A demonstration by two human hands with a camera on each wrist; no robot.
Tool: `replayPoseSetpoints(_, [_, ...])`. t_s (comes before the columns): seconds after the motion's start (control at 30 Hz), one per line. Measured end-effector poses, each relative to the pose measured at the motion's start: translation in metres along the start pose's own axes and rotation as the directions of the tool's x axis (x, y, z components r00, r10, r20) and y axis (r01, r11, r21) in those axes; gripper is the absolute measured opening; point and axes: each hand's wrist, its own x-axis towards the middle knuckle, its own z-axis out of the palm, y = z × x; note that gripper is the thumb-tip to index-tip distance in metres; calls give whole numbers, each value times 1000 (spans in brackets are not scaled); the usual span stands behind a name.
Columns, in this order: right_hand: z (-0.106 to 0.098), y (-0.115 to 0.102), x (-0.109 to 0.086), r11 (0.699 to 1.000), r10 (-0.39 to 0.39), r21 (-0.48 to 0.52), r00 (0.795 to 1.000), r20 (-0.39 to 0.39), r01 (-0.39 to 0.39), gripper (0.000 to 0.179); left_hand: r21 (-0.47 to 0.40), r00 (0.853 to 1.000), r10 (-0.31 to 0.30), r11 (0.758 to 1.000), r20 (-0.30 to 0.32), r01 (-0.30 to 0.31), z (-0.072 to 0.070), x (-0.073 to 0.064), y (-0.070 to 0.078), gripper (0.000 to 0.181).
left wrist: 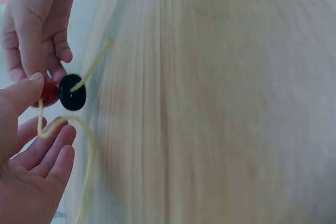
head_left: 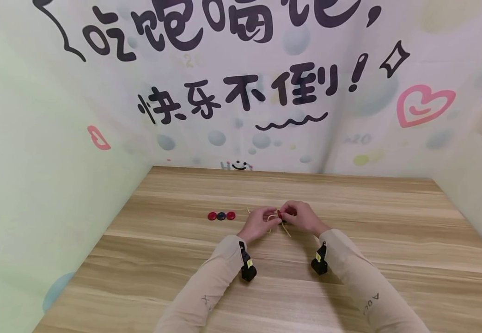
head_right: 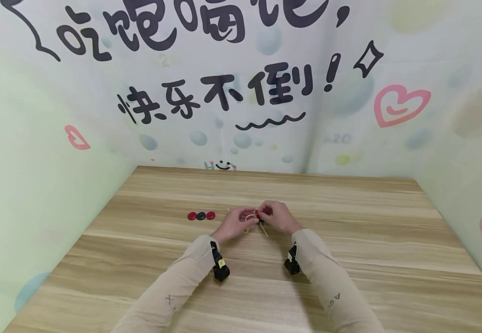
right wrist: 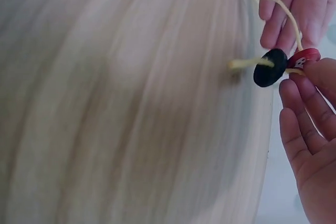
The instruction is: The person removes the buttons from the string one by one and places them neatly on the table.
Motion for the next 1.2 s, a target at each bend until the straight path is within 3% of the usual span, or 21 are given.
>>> replayPoseSetpoints(0.27, [1, -2, 3, 1000, -21, 9, 1000, -9, 21, 4, -6, 998, 58, 998, -31, -59, 4, 1, 2, 31])
replayPoseSetpoints(0.47, [2, -2, 1, 1000, -15, 10, 1000, -13, 15, 5, -18, 998, 47, 999, -34, -48, 1, 0, 1, 32])
replayPoseSetpoints(0.7, [0, 3, -2, 1000, 15, 14, 1000, -18, -15, 6, -57, 1000, 20, 998, -23, -21, -8, -2, -5, 37])
replayPoseSetpoints(0.9, [-2, 7, -5, 1000, 28, 4, 999, -24, -28, 8, -50, 998, 41, 998, -56, -44, -17, -2, -14, 36])
replayPoseSetpoints(1.2, [-5, 10, -10, 999, 53, 10, 998, -25, -53, 5, -39, 996, -2, 999, -92, -1, -35, -5, -23, 37])
